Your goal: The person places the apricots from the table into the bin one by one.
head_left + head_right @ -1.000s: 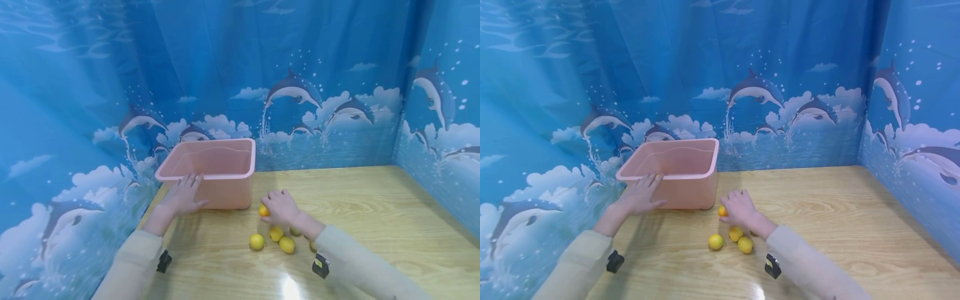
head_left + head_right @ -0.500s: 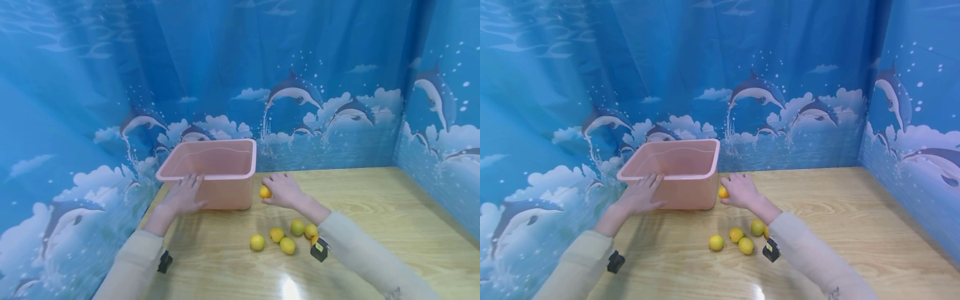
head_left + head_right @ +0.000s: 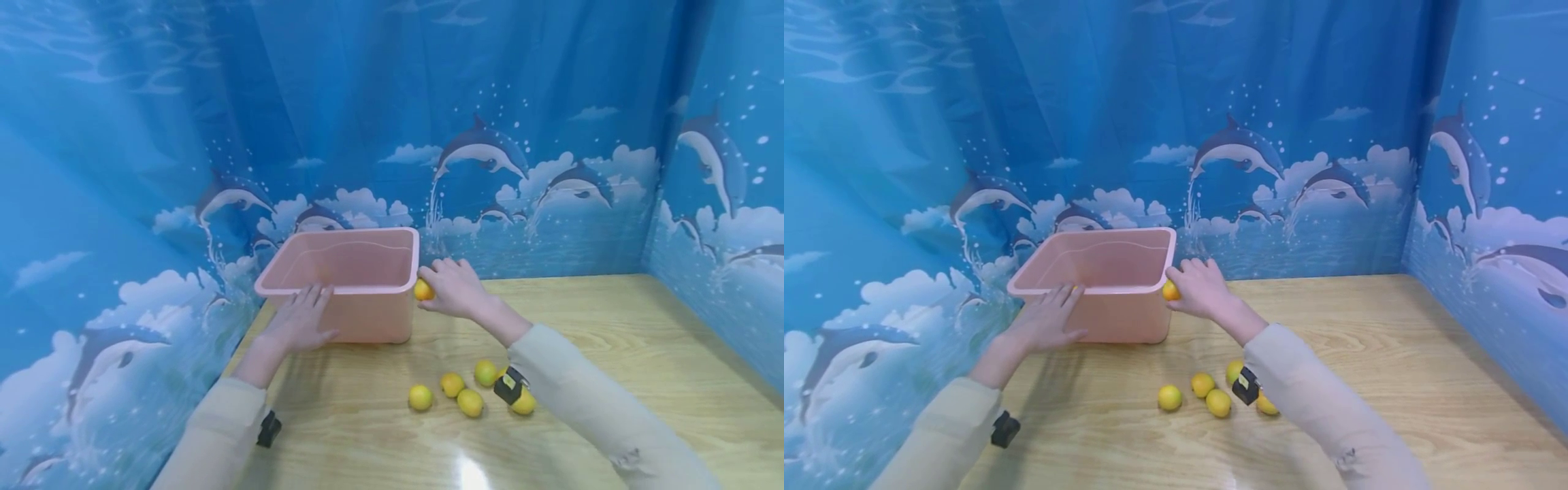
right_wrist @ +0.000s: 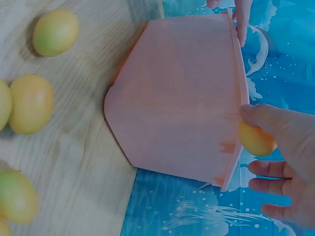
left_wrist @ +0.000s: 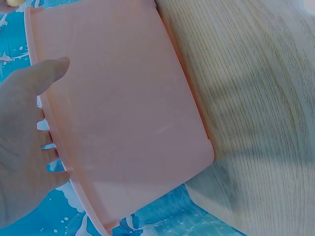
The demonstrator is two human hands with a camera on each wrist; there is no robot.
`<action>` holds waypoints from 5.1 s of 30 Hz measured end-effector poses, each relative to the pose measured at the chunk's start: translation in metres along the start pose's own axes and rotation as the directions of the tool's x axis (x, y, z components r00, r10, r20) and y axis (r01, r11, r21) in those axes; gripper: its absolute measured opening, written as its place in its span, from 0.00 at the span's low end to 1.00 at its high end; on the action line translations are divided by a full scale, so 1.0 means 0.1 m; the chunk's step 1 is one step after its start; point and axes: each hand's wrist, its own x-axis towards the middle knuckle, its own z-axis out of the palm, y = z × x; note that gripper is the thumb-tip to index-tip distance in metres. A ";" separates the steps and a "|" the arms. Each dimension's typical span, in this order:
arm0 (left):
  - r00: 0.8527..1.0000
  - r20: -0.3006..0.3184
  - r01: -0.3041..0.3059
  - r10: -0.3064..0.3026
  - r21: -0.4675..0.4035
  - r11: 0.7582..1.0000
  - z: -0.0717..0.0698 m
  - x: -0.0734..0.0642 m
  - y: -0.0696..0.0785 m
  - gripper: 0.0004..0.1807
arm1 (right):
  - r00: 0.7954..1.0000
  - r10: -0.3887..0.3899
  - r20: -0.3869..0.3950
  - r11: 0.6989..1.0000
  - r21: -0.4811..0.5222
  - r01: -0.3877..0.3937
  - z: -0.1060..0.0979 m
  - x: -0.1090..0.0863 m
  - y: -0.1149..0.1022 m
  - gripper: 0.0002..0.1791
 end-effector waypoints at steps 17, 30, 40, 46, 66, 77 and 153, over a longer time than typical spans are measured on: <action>0.999 0.027 0.023 -0.023 0.003 1.000 0.01 0.00 -0.01 0.47 | 0.999 0.024 -0.025 0.999 -0.036 -0.024 -0.04 0.41 -0.12 0.26; 1.000 0.025 0.013 -0.014 0.027 1.000 0.01 0.01 -0.02 0.48 | 0.993 0.098 0.058 0.995 0.021 -0.099 0.07 0.62 -0.26 0.28; 0.999 0.039 0.014 -0.015 0.025 1.000 0.01 0.00 -0.01 0.48 | 0.990 0.112 0.085 0.994 0.004 -0.113 0.09 0.65 -0.28 0.32; 0.999 0.032 0.014 -0.015 0.028 1.000 -0.02 0.00 0.01 0.48 | 0.994 0.093 0.059 0.995 0.013 -0.094 0.07 0.59 -0.27 0.30; 0.999 0.028 0.017 -0.018 0.034 0.999 -0.01 0.00 0.00 0.48 | 0.922 -0.277 -0.271 0.960 -0.038 0.277 0.15 -0.18 -0.32 0.21; 1.000 0.014 0.017 -0.018 0.039 0.999 -0.01 -0.01 0.01 0.48 | 0.934 -0.325 -0.152 0.946 -0.036 0.323 0.44 -0.53 -0.40 0.28; 0.999 0.026 0.030 -0.031 0.035 0.999 0.00 0.01 0.02 0.50 | 0.937 -0.339 0.081 0.939 -0.028 0.342 0.72 -0.57 -0.38 0.19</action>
